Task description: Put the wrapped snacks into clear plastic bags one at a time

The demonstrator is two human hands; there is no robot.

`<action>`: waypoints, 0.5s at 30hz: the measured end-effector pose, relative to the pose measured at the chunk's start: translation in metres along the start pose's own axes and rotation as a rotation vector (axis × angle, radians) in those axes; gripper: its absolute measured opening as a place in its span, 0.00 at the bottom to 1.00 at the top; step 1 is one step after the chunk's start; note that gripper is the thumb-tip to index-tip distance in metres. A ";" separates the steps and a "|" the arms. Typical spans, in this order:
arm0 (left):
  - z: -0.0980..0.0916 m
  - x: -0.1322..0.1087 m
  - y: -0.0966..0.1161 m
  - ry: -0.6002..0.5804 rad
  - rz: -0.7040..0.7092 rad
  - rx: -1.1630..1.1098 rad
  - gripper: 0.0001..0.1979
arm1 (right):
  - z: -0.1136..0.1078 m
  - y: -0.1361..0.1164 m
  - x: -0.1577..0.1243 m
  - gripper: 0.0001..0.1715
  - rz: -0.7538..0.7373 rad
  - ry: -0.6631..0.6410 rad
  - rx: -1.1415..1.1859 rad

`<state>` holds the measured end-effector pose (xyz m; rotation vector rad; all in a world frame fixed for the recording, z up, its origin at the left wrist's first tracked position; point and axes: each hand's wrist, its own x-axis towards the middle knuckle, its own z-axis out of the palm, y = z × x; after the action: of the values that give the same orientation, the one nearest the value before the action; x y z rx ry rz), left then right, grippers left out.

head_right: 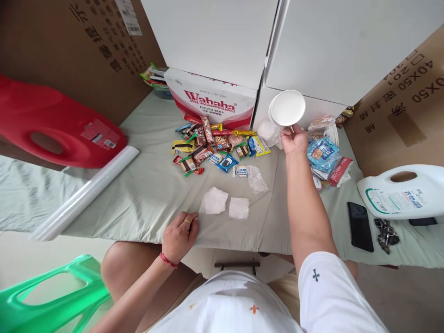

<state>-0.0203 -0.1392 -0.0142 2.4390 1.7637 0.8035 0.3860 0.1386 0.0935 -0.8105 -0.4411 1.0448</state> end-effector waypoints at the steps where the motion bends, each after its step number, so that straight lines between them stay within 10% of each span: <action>1: 0.000 0.000 0.000 0.002 0.004 0.004 0.11 | 0.002 -0.003 0.000 0.17 0.008 0.019 0.014; 9: 0.001 0.000 0.000 -0.006 -0.006 0.028 0.11 | 0.000 -0.038 -0.069 0.12 -0.280 -0.237 -0.234; 15: 0.002 -0.001 0.000 0.001 -0.002 0.034 0.11 | -0.040 -0.036 -0.189 0.06 -0.643 -0.374 -1.185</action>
<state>-0.0192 -0.1395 -0.0163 2.4579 1.7950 0.7816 0.3480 -0.0542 0.1041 -1.3617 -1.6026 0.2298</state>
